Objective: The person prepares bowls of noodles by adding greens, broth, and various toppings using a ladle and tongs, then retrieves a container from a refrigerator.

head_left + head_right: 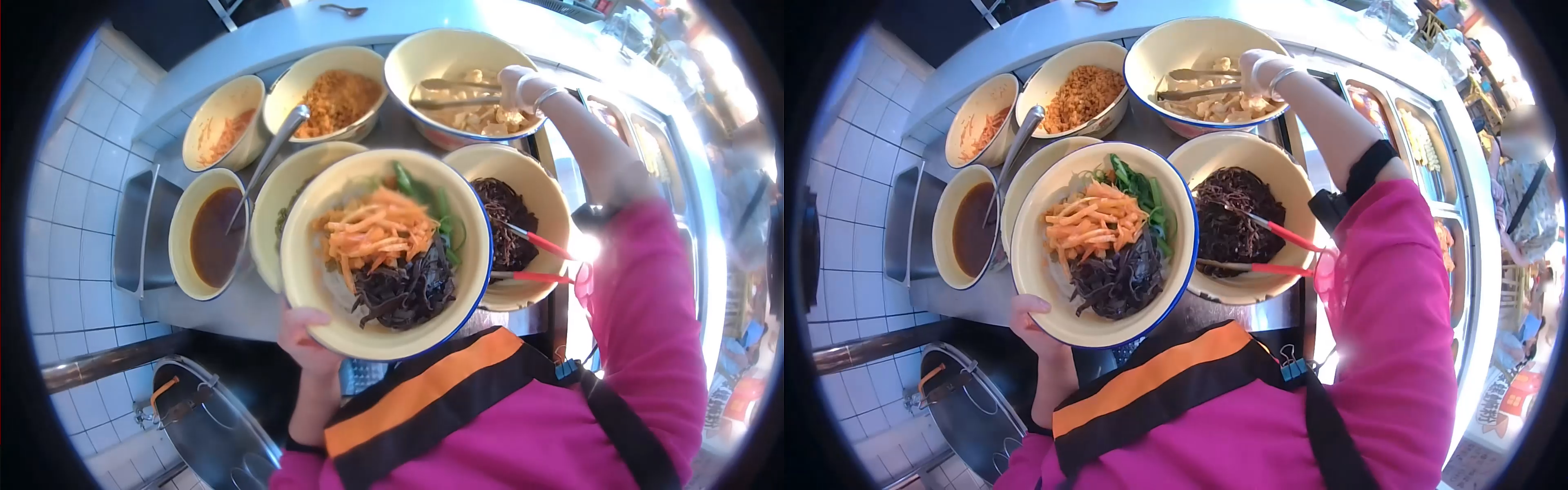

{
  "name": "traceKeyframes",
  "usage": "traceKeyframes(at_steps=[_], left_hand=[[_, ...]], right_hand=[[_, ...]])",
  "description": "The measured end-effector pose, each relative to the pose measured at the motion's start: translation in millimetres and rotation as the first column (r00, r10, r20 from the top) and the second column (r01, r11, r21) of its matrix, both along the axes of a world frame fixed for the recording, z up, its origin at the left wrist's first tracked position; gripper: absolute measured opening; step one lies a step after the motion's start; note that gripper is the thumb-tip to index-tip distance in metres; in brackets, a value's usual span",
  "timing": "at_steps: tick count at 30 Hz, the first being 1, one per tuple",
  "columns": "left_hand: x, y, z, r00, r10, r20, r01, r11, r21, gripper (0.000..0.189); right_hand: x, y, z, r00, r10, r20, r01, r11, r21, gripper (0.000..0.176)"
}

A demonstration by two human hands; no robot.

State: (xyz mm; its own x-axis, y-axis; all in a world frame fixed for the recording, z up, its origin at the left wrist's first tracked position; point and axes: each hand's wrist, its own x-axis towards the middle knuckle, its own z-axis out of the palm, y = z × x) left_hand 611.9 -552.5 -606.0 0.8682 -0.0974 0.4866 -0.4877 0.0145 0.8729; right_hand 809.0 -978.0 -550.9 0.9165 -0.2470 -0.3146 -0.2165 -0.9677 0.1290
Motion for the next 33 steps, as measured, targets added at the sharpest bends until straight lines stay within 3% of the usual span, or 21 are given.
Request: traceKeyframes(at_steps=[1, 3, 8, 11, 14, 16, 17, 20, 22, 24, 26, 28, 33], left_hand=[[3.8, -3.1, -0.5, 1.0, 0.012, -0.006, -0.012, 0.999, -0.03, 0.043], [11.3, -9.2, -2.7, 0.999, 0.032, -0.008, -0.032, 0.999, -0.021, 0.042], [28.1, -22.0, -2.5, 0.999, 0.007, 0.045, -0.01, 0.998, 0.067, 0.04], [29.6, -26.7, -5.9, 1.0, -0.019, 0.006, 0.019, 0.999, -0.038, 0.039], [30.4, -24.5, -7.8, 0.997, 0.002, -0.081, -0.001, 1.0, 0.008, 0.039], [26.8, -15.4, -7.8, 0.995, -0.087, -0.05, 0.088, 0.996, 0.016, 0.04], [28.7, -20.0, -5.5, 0.995, -0.088, -0.043, 0.089, 0.996, 0.017, 0.04], [35.9, -25.6, 1.6, 0.996, -0.067, 0.05, 0.066, 0.998, 0.014, 0.042], [33.4, -19.4, 3.1, 0.994, -0.102, 0.049, 0.1, 0.994, 0.043, 0.043], [33.2, -20.2, 5.3, 0.993, -0.115, 0.04, 0.113, 0.993, 0.037, 0.043], [35.4, -21.4, 7.4, 0.992, -0.119, 0.038, 0.118, 0.993, 0.029, 0.043], [37.3, -23.5, 9.2, 0.988, -0.133, 0.081, 0.131, 0.991, 0.033, 0.043], [32.7, -19.4, 12.4, 0.99, -0.117, 0.076, 0.115, 0.993, 0.035, 0.044]], right_hand=[[3.4, 1.5, 3.9, 1.0, 0.005, -0.005, -0.005, 1.0, -0.003, 0.033], [13.8, 1.4, 14.0, 0.982, 0.186, -0.027, -0.187, 0.982, -0.034, 0.035], [18.9, 11.6, 39.6, 0.968, 0.25, 0.003, -0.249, 0.967, -0.05, 0.037], [-14.2, 13.9, 76.8, 0.956, 0.293, 0.022, -0.293, 0.956, 0.023, 0.043], [-42.6, 27.2, 83.8, 0.886, 0.455, -0.083, -0.463, 0.874, -0.148, 0.026], [-55.0, 47.9, 63.1, 0.901, 0.431, -0.046, -0.429, 0.873, -0.234, 0.028], [-51.3, 40.0, 42.4, 0.869, 0.483, 0.108, -0.448, 0.861, -0.243, 0.03], [-36.0, 34.3, 13.5, 0.871, 0.411, 0.271, -0.329, 0.895, -0.301, 0.034], [-36.0, 37.5, 13.5, 0.91, 0.338, 0.241, -0.266, 0.92, -0.287, 0.034], [-37.1, 41.2, 23.6, 0.921, 0.339, 0.192, -0.299, 0.931, -0.208, 0.035], [-34.6, 42.1, 19.4, 0.916, 0.361, 0.176, -0.319, 0.921, -0.225, 0.03], [-33.0, 43.0, 17.2, 0.915, 0.402, 0.04, -0.379, 0.888, -0.261, 0.025], [-54.7, 44.6, 26.0, 0.909, 0.39, 0.147, -0.351, 0.906, -0.237, 0.019]])
